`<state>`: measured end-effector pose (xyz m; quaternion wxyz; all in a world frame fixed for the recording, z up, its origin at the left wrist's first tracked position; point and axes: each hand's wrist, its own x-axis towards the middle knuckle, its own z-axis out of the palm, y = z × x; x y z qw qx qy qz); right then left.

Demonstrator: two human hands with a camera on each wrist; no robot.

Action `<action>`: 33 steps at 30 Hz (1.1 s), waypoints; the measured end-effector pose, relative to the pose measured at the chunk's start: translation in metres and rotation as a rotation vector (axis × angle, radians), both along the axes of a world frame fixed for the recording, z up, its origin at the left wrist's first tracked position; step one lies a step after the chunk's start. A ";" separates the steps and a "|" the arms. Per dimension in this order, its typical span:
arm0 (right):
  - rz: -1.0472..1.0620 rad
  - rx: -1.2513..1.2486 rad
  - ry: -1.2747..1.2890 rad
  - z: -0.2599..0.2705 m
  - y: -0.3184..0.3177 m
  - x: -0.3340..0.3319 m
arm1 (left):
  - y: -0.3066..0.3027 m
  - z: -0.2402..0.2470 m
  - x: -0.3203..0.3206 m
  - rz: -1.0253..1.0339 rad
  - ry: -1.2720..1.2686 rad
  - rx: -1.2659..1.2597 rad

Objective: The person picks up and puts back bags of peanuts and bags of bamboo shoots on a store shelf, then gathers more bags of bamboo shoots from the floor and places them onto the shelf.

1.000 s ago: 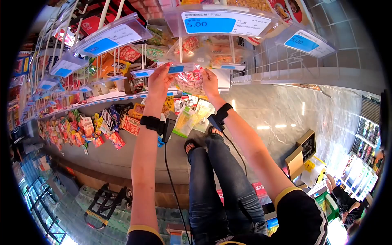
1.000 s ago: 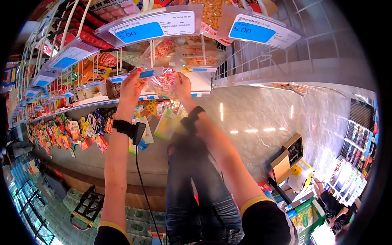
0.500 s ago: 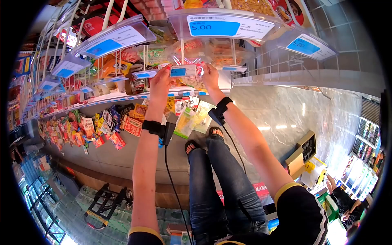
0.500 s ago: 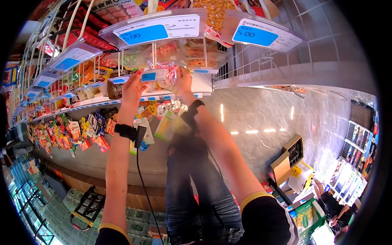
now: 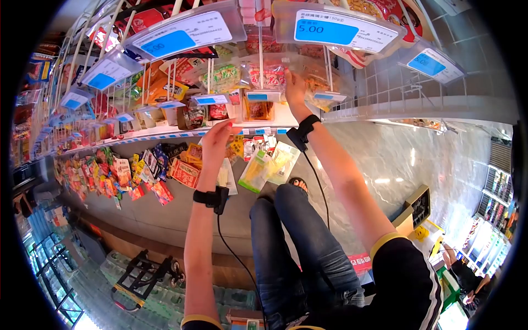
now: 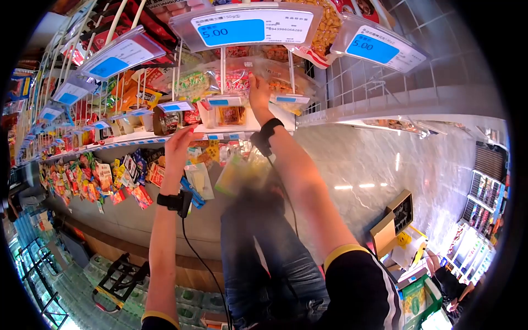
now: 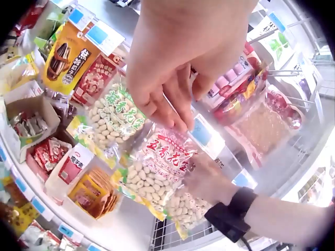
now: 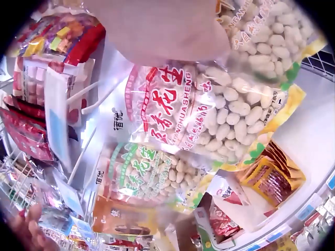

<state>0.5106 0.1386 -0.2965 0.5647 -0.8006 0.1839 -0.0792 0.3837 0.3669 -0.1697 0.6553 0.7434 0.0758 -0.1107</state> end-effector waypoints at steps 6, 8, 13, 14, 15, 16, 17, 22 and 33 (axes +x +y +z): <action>0.390 -0.349 0.262 0.020 -0.036 -0.039 | 0.035 0.024 -0.049 0.009 0.003 0.011; 0.524 -0.465 0.326 0.025 -0.051 -0.059 | 0.048 0.038 -0.066 0.038 0.070 0.064; 1.047 -0.372 0.421 0.141 -0.070 -0.104 | 0.064 0.098 -0.096 0.079 0.047 0.100; 1.053 -0.311 0.495 0.156 -0.072 -0.114 | 0.068 0.108 -0.102 0.071 0.047 0.103; 1.059 -0.243 0.577 0.170 -0.073 -0.125 | 0.072 0.118 -0.110 0.062 0.058 0.107; 1.091 -0.271 0.534 0.192 -0.073 -0.132 | 0.074 0.130 -0.115 0.053 0.050 0.092; 1.122 -0.293 0.495 0.215 -0.075 -0.134 | 0.077 0.142 -0.121 0.043 0.047 0.079; 1.176 -0.218 0.622 0.302 -0.080 -0.128 | 0.088 0.201 -0.142 0.082 0.063 0.066; 1.356 -0.426 0.743 0.556 -0.052 -0.117 | 0.126 0.331 -0.136 -0.095 -0.098 0.192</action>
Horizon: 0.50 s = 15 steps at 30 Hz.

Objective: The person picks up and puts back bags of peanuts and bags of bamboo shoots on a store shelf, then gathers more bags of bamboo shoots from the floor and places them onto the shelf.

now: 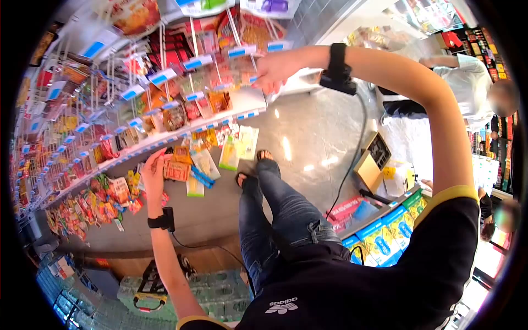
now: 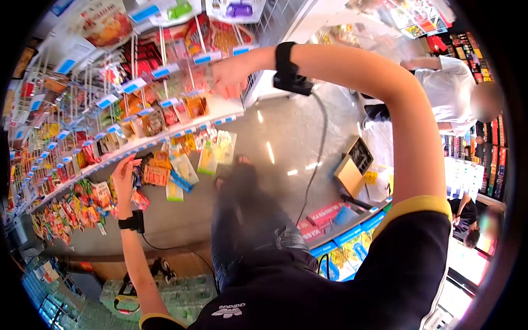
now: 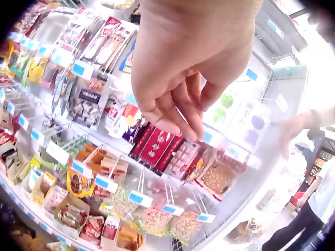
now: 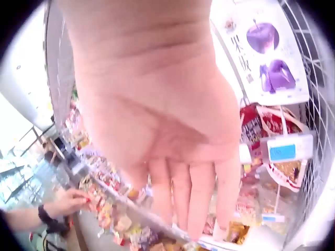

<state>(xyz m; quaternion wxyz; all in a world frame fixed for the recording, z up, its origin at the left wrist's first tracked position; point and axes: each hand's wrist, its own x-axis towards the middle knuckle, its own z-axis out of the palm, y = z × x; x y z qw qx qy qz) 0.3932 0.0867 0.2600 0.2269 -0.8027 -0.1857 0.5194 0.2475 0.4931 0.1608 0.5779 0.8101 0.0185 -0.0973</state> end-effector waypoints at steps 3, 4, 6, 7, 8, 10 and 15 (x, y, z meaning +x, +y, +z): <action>0.104 0.022 -0.028 0.045 0.042 0.021 | 0.016 0.022 0.024 -0.026 -0.115 0.011; 0.128 0.030 -0.044 0.060 0.064 0.029 | 0.014 0.034 0.032 -0.033 -0.132 0.032; 0.206 0.093 -0.115 0.090 0.114 0.038 | 0.007 0.057 0.046 -0.054 -0.196 0.092; 0.262 0.146 -0.158 0.102 0.140 0.042 | 0.000 0.073 0.049 -0.081 -0.240 0.034; 0.283 0.175 -0.153 0.114 0.164 0.046 | -0.003 0.086 0.051 -0.076 -0.257 0.068; 0.290 0.191 -0.128 0.129 0.207 0.048 | -0.005 0.096 0.052 -0.094 -0.275 0.072; 0.532 0.036 -0.062 0.148 0.270 0.051 | 0.012 0.100 0.043 -0.041 -0.232 0.155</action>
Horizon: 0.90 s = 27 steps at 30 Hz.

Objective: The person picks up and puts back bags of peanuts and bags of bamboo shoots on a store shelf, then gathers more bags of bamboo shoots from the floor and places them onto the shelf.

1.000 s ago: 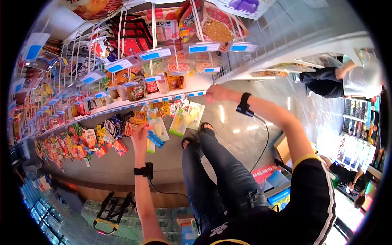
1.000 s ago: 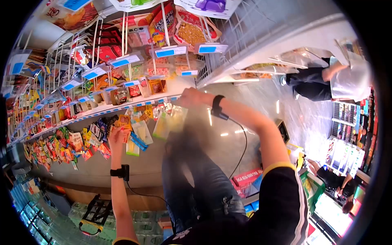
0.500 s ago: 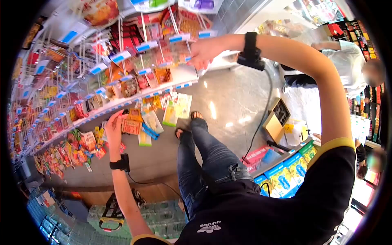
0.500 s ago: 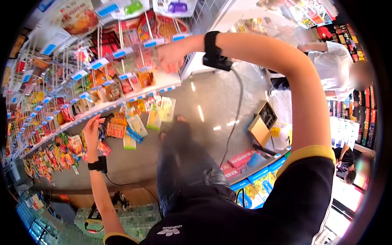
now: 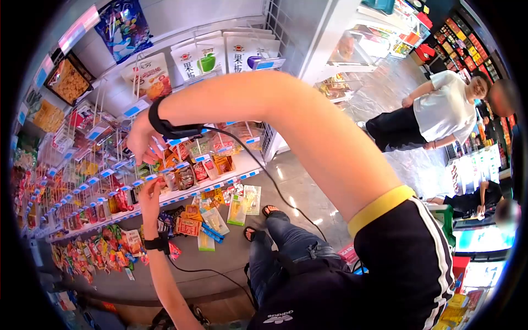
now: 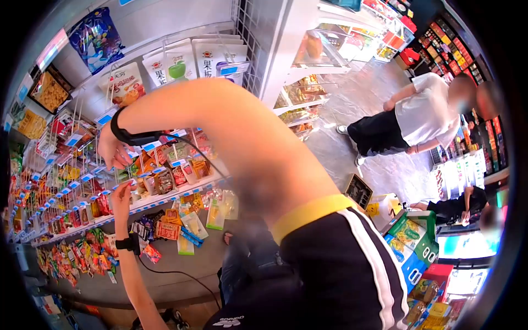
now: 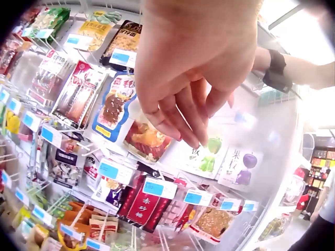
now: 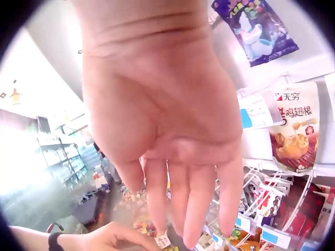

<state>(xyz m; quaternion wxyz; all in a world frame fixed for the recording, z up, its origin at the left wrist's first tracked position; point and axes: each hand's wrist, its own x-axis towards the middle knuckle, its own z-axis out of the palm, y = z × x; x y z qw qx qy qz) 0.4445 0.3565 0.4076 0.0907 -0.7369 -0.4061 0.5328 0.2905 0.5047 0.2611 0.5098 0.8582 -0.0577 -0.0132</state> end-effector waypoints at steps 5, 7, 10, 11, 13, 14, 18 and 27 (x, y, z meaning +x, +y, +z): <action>0.059 0.109 -0.070 -0.021 0.021 0.009 | 0.012 -0.003 -0.012 0.075 -0.072 0.069; 0.008 0.235 -0.099 -0.040 0.008 0.003 | 0.019 0.005 -0.011 0.082 -0.100 0.241; -0.075 0.344 -0.028 -0.091 -0.013 0.004 | 0.062 0.037 0.013 0.026 -0.028 0.420; -0.124 0.296 0.005 -0.097 -0.025 -0.001 | 0.099 0.029 0.030 0.038 -0.104 0.409; -0.101 0.209 0.043 -0.101 -0.044 -0.007 | 0.110 0.094 0.042 0.113 -0.101 0.695; -0.051 0.179 0.044 -0.102 -0.051 -0.008 | 0.117 0.116 0.049 0.121 -0.105 0.715; -0.026 0.071 0.013 -0.123 -0.055 -0.007 | 0.109 0.130 0.052 0.151 -0.278 0.654; 0.118 -0.054 -0.182 -0.098 0.024 0.003 | 0.027 -0.127 -0.067 0.206 0.208 0.235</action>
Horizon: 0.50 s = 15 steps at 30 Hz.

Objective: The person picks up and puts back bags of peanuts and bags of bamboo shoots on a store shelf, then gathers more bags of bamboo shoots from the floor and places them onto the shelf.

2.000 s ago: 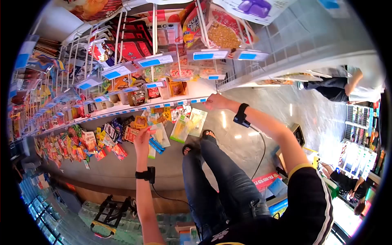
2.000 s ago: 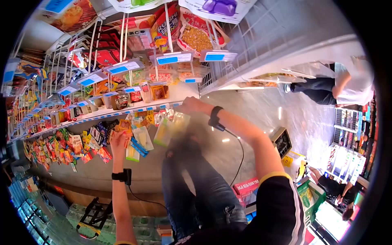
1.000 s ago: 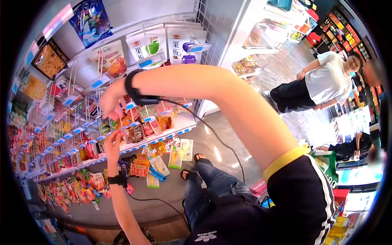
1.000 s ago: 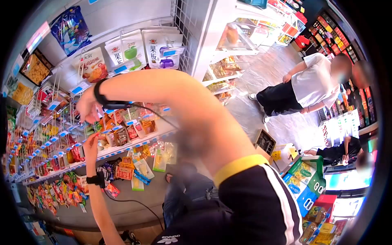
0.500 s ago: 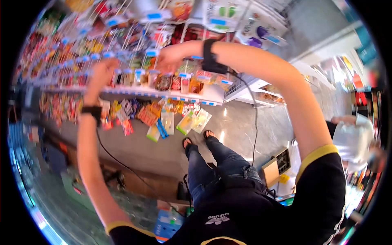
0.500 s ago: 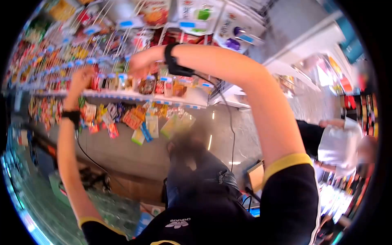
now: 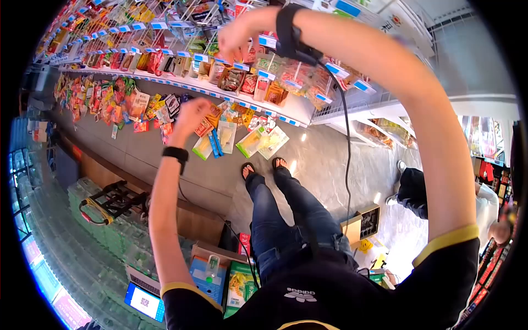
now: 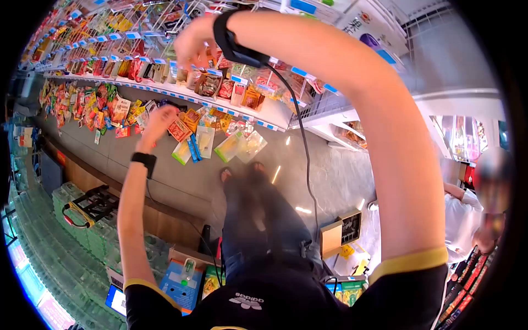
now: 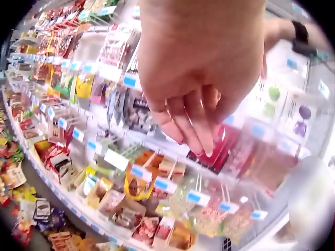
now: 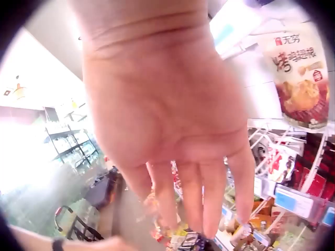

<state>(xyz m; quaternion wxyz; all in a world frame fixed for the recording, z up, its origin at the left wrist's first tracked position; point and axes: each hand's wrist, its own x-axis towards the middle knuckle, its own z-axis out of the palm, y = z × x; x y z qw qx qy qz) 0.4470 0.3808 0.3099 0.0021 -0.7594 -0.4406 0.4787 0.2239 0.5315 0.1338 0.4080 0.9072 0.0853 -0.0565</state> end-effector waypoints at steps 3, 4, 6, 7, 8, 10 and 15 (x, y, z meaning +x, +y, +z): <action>-0.050 0.212 -0.033 0.005 0.046 -0.006 | -0.005 -0.076 -0.033 -0.027 0.050 -0.077; -0.063 0.293 -0.024 -0.005 0.059 -0.009 | -0.005 -0.098 -0.040 -0.012 0.071 -0.083; -0.080 0.332 0.101 -0.055 0.080 -0.024 | -0.003 -0.142 -0.055 0.018 0.098 -0.109; -0.087 0.350 0.165 -0.090 0.088 -0.032 | -0.003 -0.164 -0.060 0.038 0.095 -0.127; -0.134 0.314 0.242 -0.134 0.095 -0.039 | 0.000 -0.185 -0.063 0.054 0.089 -0.138; -0.205 0.248 0.334 -0.231 0.095 -0.054 | 0.003 -0.225 -0.065 0.031 0.097 -0.045; -0.294 0.174 0.325 -0.445 0.066 -0.076 | 0.009 -0.358 -0.064 0.035 0.149 0.138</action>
